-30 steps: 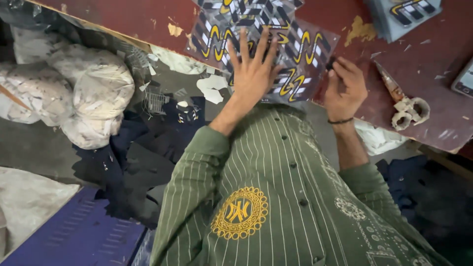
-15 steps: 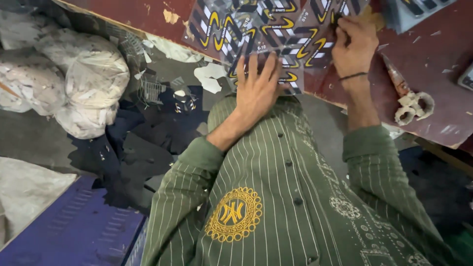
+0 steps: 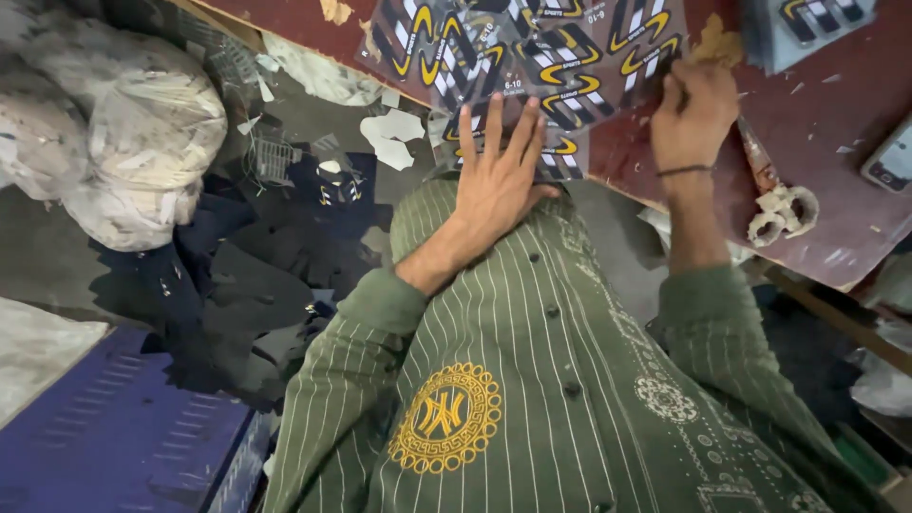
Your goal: The person applies stickers to a transparent sheet using a small black tool. They repeatedly smooth the stickers onto the sheet and then peel them off, repeating the process on different sections of the sheet.
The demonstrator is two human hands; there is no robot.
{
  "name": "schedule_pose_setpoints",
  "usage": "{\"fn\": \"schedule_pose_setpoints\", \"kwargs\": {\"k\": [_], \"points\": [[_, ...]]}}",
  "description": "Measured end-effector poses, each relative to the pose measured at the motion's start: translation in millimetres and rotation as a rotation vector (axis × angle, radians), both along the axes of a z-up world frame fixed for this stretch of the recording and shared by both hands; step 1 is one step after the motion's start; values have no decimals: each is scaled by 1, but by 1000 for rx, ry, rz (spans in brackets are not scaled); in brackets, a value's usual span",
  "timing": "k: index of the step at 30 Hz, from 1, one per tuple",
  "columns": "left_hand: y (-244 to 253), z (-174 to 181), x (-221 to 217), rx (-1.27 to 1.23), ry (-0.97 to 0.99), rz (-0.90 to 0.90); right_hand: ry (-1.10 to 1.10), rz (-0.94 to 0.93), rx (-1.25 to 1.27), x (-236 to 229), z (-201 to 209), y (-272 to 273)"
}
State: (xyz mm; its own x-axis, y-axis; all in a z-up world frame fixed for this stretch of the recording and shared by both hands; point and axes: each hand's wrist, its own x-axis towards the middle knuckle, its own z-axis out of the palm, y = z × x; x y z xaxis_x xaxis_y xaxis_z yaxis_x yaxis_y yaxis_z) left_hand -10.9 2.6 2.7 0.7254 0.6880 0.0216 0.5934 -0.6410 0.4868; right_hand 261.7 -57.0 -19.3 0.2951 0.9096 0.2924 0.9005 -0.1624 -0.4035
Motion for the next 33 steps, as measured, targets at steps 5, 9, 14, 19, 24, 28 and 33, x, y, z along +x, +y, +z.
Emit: {"fn": "schedule_pose_setpoints", "kwargs": {"k": [5,9,14,19,24,28,33], "points": [[-1,-10,-1,2,75,-38,-185,279,-413,-63,-7,1],[5,-1,-5,5,36,-39,-235,458,-733,-23,-25,-4],[7,-2,-4,-27,14,-28,-200,202,-228,-55,-34,19],[2,3,-9,-38,22,-25,-82,376,-121,-32,-30,47],[8,1,1,-26,26,-15,-267,192,-215,-41,-32,85],[5,6,-4,-14,21,-8,-169,542,-53,-50,-21,84],[7,10,5,27,-24,12,-120,633,43,-50,-6,82]]}}
